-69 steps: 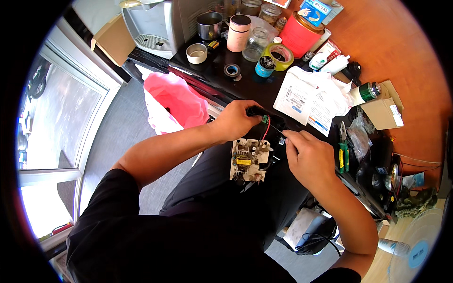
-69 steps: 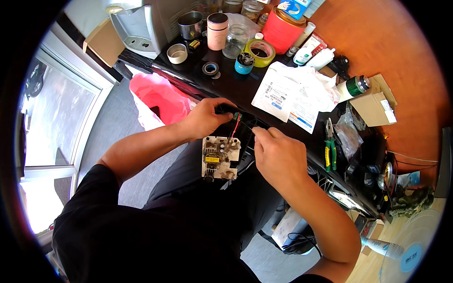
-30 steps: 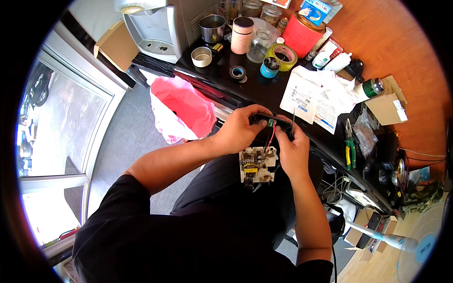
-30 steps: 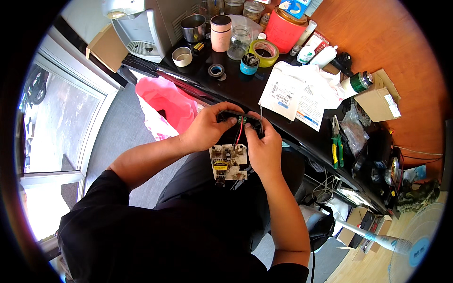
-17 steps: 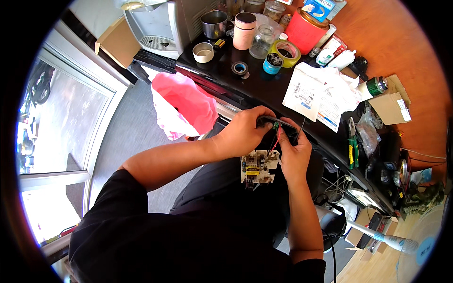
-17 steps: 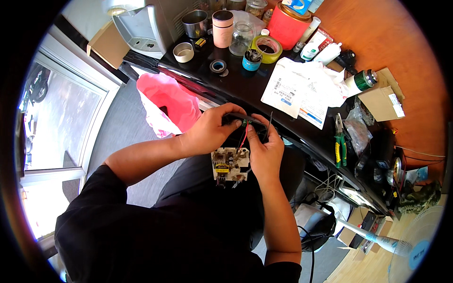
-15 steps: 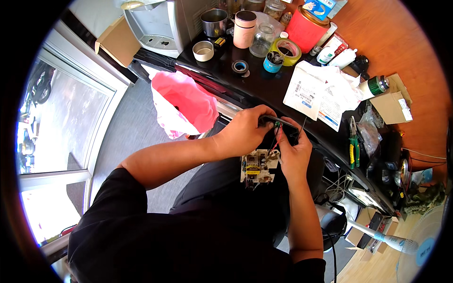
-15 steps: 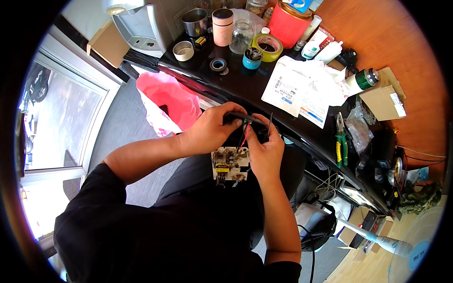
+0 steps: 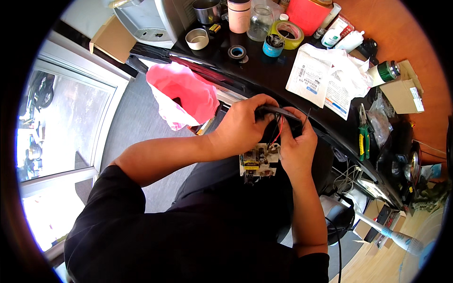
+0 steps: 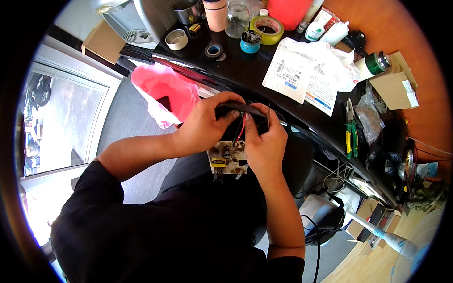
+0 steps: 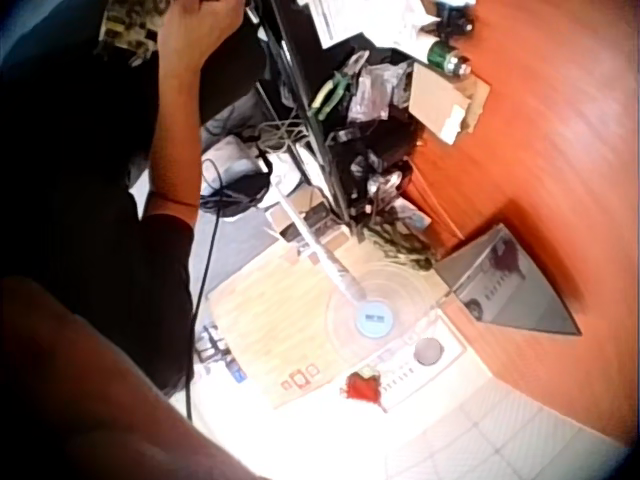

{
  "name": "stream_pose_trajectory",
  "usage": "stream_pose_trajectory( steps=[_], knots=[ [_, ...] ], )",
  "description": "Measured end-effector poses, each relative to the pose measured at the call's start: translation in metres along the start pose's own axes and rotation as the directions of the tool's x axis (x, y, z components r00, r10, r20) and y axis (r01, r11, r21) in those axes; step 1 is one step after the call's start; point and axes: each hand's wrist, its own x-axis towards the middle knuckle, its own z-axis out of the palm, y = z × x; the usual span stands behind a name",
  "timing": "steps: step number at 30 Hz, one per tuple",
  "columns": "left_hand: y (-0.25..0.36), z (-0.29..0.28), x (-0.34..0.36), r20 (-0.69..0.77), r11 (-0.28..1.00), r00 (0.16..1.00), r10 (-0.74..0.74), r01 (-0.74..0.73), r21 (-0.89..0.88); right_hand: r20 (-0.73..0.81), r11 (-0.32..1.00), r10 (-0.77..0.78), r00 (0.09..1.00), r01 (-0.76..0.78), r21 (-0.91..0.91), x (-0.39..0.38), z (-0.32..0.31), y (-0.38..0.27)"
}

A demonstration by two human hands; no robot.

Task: The person holds an electronic circuit board and a black plastic case, using a screwdriver to move wires and probe components. The board is then positioned inside the plastic case.

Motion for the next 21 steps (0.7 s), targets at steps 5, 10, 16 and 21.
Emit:
stream_pose_trajectory(
  steps=[5,10,16,21],
  knots=[
    [0.003,0.004,-0.004,-0.046,0.998,0.997,0.062,-0.061,0.014,-0.020,0.998,-0.043,0.999,0.044,0.035,-0.004,0.000,0.001],
    [0.004,0.002,0.004,-0.025,0.999,1.000,-0.015,0.016,0.049,-0.047,0.998,-0.057,0.997,0.057,0.009,0.003,0.002,0.009],
    [-0.007,-0.002,0.018,0.045,0.986,0.990,-0.134,0.128,0.110,0.034,0.992,0.120,0.992,-0.121,0.040,0.011,-0.001,0.013],
    [-0.001,-0.007,0.022,0.196,0.993,0.973,-0.119,0.114,0.037,0.099,0.975,0.157,0.983,-0.170,0.143,0.013,-0.010,0.018]
  ],
)
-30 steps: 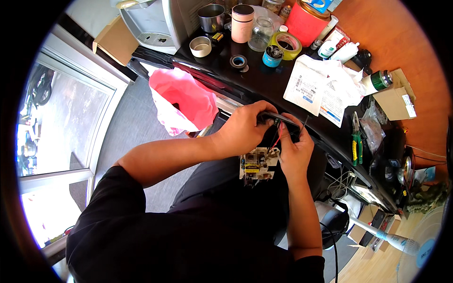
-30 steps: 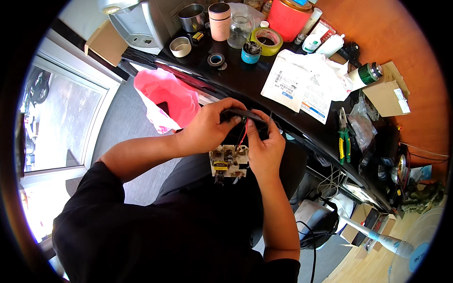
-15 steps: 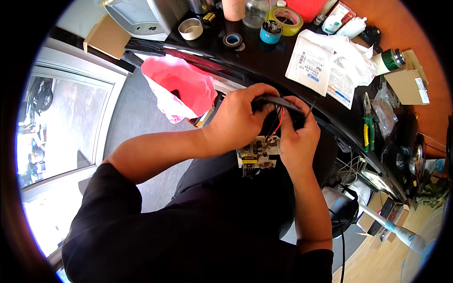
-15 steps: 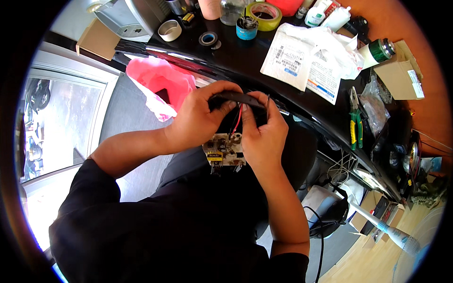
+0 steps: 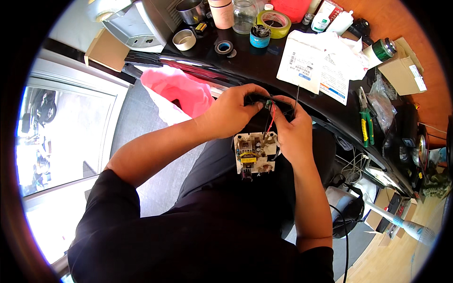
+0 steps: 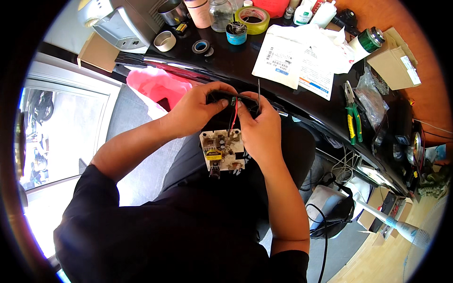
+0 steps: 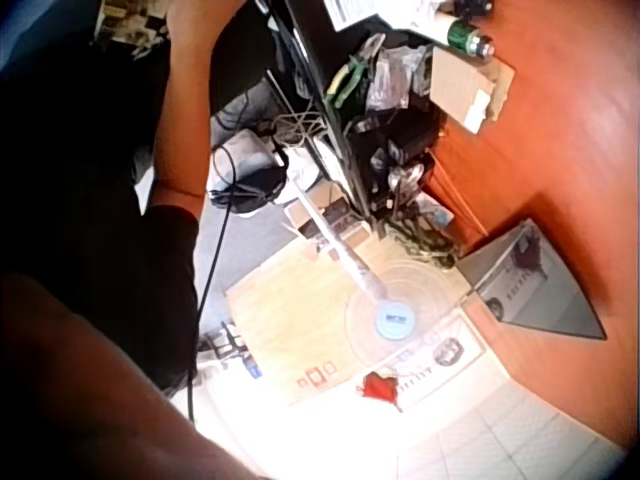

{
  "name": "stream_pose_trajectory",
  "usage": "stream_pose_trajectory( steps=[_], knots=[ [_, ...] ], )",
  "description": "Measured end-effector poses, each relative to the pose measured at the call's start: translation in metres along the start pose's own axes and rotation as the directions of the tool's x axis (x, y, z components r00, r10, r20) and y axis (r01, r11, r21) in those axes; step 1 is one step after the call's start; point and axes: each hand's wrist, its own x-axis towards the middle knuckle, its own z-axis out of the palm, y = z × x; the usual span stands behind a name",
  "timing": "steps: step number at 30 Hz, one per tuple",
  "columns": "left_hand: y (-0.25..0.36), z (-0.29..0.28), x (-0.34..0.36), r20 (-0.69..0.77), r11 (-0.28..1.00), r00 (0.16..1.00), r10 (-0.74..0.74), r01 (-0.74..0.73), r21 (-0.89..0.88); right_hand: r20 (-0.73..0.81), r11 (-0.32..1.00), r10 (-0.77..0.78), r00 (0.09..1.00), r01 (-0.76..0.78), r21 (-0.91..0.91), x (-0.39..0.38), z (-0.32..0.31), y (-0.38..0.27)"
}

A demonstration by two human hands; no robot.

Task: The person holds an electronic circuit board and a black plastic case, using a screwdriver to move wires and probe components. The board is then positioned inside the plastic case.

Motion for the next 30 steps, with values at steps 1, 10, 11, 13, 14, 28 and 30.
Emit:
stream_pose_trajectory(
  steps=[1,10,11,13,14,28,30],
  knots=[
    [-0.001,0.000,0.000,0.003,1.000,1.000,0.010,-0.010,0.002,-0.001,1.000,-0.005,1.000,0.005,-0.006,-0.001,0.000,0.001],
    [0.003,-0.003,-0.002,0.029,1.000,1.000,-0.008,0.008,0.005,0.005,0.999,-0.044,0.999,0.044,0.021,-0.004,0.001,0.004],
    [0.004,-0.004,-0.002,0.022,1.000,1.000,-0.017,0.016,0.013,0.011,0.998,-0.056,0.998,0.056,0.027,-0.003,0.001,0.005],
    [0.006,-0.003,-0.004,0.006,1.000,1.000,-0.012,0.012,0.014,0.008,0.998,-0.070,0.998,0.070,-0.003,-0.003,0.001,0.004],
    [0.007,-0.003,-0.005,-0.001,1.000,1.000,0.003,-0.003,0.008,-0.003,0.997,-0.073,0.997,0.073,-0.038,-0.004,0.002,0.000],
    [0.006,0.001,0.002,-0.040,0.999,0.999,0.034,-0.034,-0.009,-0.107,0.991,-0.118,0.987,0.110,-0.080,-0.006,0.006,-0.010],
    [0.009,0.003,-0.003,-0.049,0.994,0.996,0.072,-0.075,-0.075,-0.116,0.979,-0.192,0.974,0.181,-0.097,-0.009,0.005,-0.014]
  ],
)
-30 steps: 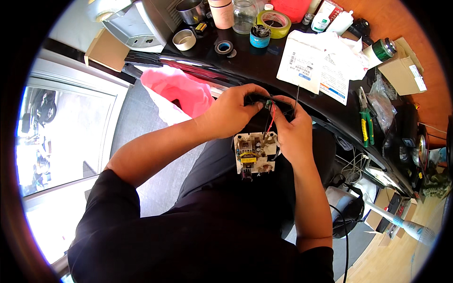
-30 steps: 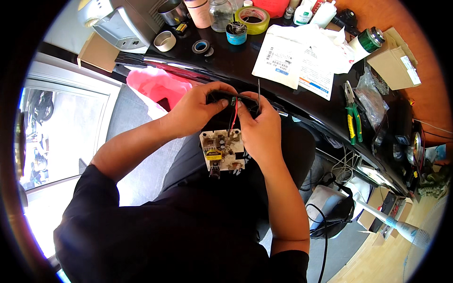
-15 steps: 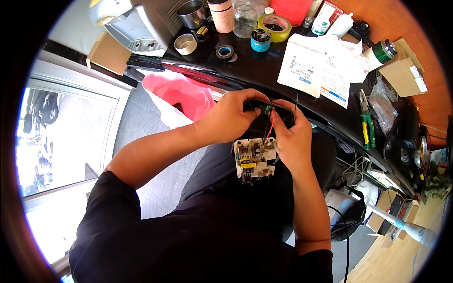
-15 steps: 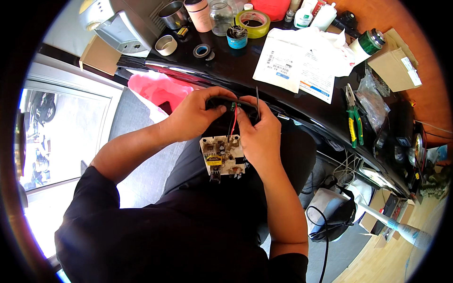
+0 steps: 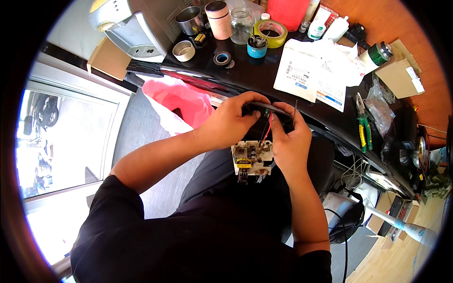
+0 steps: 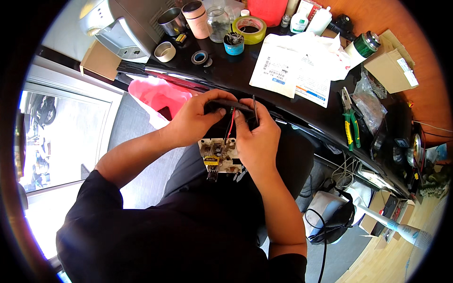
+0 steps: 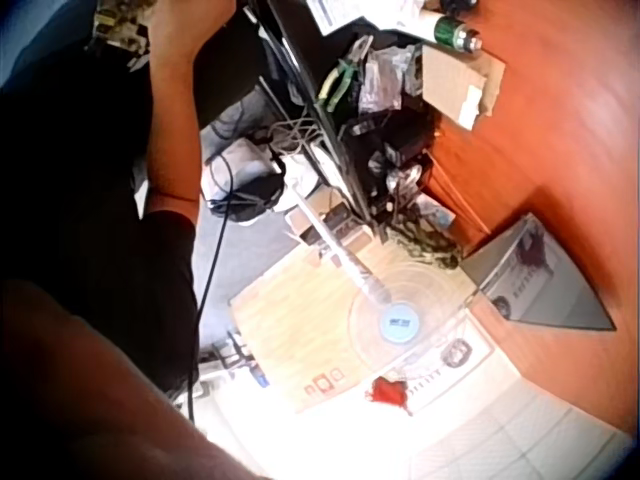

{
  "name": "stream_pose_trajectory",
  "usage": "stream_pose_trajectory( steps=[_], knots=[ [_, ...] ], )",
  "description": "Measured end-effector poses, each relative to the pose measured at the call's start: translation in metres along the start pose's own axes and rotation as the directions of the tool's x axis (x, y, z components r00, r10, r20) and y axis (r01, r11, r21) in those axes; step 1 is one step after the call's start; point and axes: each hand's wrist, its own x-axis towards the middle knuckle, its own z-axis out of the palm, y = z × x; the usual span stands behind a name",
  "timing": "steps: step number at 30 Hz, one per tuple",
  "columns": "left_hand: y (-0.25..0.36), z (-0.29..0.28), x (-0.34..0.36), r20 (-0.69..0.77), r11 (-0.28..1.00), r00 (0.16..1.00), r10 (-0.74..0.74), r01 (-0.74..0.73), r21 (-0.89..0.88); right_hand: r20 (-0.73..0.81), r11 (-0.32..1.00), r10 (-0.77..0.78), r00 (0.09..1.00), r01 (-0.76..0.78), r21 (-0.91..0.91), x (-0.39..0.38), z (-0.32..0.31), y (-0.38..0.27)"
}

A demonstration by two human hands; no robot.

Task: The person holds an electronic circuit board and a black plastic case, using a screwdriver to move wires and probe components. The board is then positioned inside the plastic case.

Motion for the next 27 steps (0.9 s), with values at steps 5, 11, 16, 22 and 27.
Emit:
stream_pose_trajectory(
  steps=[5,11,16,22,27],
  knots=[
    [0.003,0.005,-0.002,-0.013,1.000,1.000,0.005,-0.005,-0.008,-0.018,0.997,0.042,0.999,-0.040,0.070,-0.005,0.000,0.000],
    [0.010,0.005,-0.003,-0.058,0.985,0.998,-0.009,0.019,0.174,-0.035,0.997,0.010,0.999,-0.007,0.077,-0.008,0.000,0.003],
    [0.006,0.008,0.000,-0.063,0.990,0.998,0.031,-0.022,0.140,-0.089,1.000,-0.017,0.996,0.018,0.018,-0.008,0.002,0.002],
    [0.004,0.011,-0.002,-0.109,0.992,0.994,0.006,0.007,0.124,-0.061,0.999,0.026,0.998,-0.023,0.039,-0.004,0.001,0.001],
    [0.002,0.011,0.003,-0.097,0.989,0.995,-0.005,0.020,0.150,-0.053,0.999,0.046,0.998,-0.045,0.015,-0.003,0.001,0.005]
  ],
)
